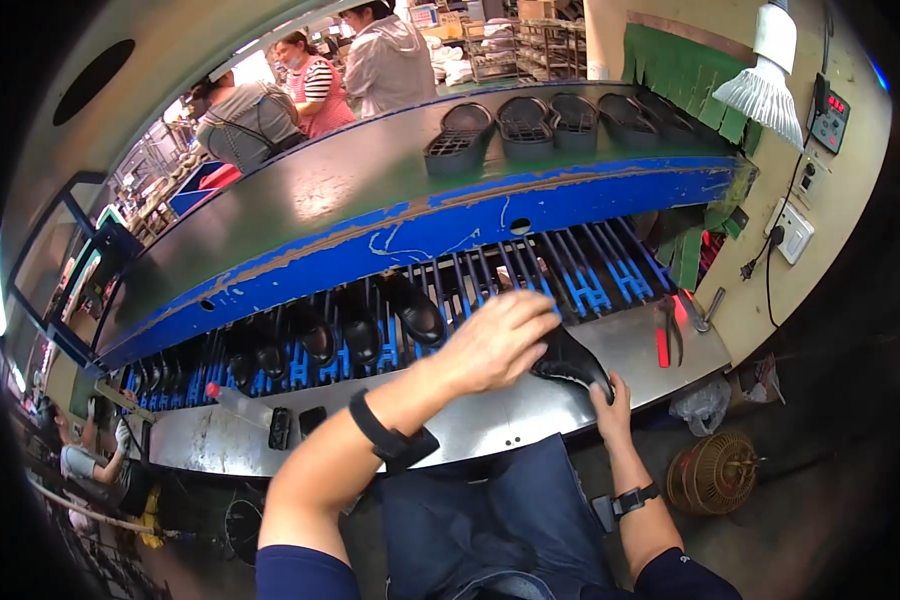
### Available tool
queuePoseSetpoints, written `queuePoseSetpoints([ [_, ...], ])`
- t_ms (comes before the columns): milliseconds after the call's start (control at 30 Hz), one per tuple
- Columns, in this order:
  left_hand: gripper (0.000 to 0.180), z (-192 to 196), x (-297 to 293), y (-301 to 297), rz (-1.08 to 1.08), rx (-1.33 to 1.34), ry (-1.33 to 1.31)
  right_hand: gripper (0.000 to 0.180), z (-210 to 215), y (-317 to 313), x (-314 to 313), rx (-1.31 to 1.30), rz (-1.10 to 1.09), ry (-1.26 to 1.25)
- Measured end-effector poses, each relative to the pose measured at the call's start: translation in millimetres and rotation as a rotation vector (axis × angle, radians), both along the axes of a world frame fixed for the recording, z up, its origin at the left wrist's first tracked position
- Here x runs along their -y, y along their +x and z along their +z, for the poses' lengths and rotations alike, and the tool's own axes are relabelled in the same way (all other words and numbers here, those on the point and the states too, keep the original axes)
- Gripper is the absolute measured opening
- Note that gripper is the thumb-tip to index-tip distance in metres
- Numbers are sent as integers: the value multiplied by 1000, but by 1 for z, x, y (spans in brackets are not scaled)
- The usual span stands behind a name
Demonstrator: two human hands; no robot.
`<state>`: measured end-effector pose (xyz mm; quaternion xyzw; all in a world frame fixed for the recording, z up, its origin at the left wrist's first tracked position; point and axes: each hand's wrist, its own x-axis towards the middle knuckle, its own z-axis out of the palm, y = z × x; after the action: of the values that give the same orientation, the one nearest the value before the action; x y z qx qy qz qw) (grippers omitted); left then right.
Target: Inspecting and cleaning black leather shoes on an assembly line.
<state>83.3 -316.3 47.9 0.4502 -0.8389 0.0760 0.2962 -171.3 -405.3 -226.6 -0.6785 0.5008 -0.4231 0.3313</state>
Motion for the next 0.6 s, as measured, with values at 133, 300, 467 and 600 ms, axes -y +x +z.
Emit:
queuePoseSetpoints([
  [133, 35, 105, 36, 30, 74, 129, -288, 70, 5, 9, -21, -311, 27, -273],
  [300, 46, 121, 85, 140, 806, 112, 92, 63, -9, 33, -14, -276, -8, -354],
  [467, 30, 115, 95, 143, 758, 13, -38, 66, -11, 27, -13, -265, -27, -434],
  [600, 24, 121, 50, 130, 560, -102, -236, 66, -10, 34, -18, -268, 9, -461],
])
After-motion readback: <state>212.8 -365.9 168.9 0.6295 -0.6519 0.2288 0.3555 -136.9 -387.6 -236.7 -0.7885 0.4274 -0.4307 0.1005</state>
